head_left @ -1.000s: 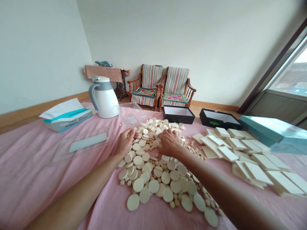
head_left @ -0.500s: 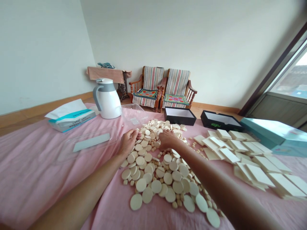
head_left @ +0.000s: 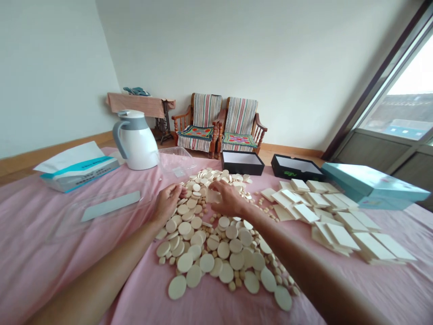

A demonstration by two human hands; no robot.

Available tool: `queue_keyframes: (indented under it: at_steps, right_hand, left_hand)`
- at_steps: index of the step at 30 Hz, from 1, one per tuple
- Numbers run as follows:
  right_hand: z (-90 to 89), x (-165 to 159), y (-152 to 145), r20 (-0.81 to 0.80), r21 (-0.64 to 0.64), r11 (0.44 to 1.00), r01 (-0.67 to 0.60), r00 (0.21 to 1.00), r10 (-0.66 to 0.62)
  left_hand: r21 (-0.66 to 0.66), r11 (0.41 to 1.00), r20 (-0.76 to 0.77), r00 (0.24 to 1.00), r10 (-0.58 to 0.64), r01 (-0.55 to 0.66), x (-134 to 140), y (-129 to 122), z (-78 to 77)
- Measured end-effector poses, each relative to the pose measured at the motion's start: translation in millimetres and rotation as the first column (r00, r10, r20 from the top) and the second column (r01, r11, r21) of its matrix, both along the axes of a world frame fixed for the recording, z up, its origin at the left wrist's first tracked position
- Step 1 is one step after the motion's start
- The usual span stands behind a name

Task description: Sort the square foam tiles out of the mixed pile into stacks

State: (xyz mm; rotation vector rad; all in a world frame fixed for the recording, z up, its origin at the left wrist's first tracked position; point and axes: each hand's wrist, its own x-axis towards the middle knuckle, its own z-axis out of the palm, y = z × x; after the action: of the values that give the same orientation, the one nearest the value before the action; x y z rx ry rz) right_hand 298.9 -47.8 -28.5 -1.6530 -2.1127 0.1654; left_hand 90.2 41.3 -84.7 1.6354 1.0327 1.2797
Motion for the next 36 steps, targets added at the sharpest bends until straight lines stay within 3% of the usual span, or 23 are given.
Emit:
queue_keyframes:
  at_steps: [4,7,10,14,19,21,23,24,26,28,29,32,36]
  right_hand:
    - [11.9,-7,-18,0.434,0.108,0.984,-0.144,0.897,0.084]
    - [21.9,2,-27,0.551,0.176,0.981,-0.082,0.834,-0.029]
    - [26.9,30,-36,0.488,0.198,0.973,0.117,0.849,-0.202]
    - [18.5,86,-55,0.316,0.143,0.907,0.396,0.85,-0.421]
    - [-2.1,152,-73,0.214,0.146,0.741,0.655,0.711,-0.67]
    - [-4.4,164,-77,0.191,0.179,0.676,0.715,0.649,-0.737]
    - [-1.5,162,-81,0.142,0.227,0.66,0.716,0.646,-0.75]
    - [1.2,154,-83,0.11,0.245,0.687,0.684,0.684,-0.721]
    - [7.0,131,-92,0.05,0.254,0.798,0.546,0.817,-0.575]
    - [10.2,100,-107,0.036,0.192,0.935,0.297,0.95,-0.309]
    - [10.0,85,-116,0.054,0.139,0.975,0.174,0.982,-0.183]
    - [3.1,50,-142,0.136,-0.028,0.998,-0.063,0.989,0.066]
    - [-12.6,31,-153,0.21,-0.159,0.967,-0.198,0.95,0.229]
  left_hand:
    - [0.007,1.0,0.0,1.0,-0.007,0.007,0,-1,2.2]
    - [0.011,1.0,-0.004,1.0,0.004,-0.003,0,-1,2.8]
    - [0.021,1.0,-0.007,1.0,0.014,-0.014,0,-1,1.9]
    - [0.047,0.999,-0.017,1.0,0.001,-0.001,0,0,-0.5]
    - [0.051,0.999,-0.031,1.0,0.002,0.0,-1,0,-2.3]
    - [0.051,0.999,-0.029,1.0,0.003,-0.002,-1,-1,-1.5]
    - [0.045,0.999,-0.032,0.999,0.004,-0.003,0,-2,0.1]
    - [0.04,0.999,-0.038,0.999,0.006,-0.004,0,-2,1.0]
    - [0.033,0.999,-0.05,0.999,0.012,-0.01,0,-3,2.5]
    - [0.035,0.999,-0.054,0.998,0.018,-0.016,1,-4,3.4]
    - [0.037,0.999,-0.053,0.998,0.019,-0.017,1,-4,3.6]
    - [0.034,0.999,-0.044,0.999,0.022,-0.021,2,-4,3.5]
    - [0.024,1.0,-0.042,0.999,0.013,-0.012,2,-4,2.9]
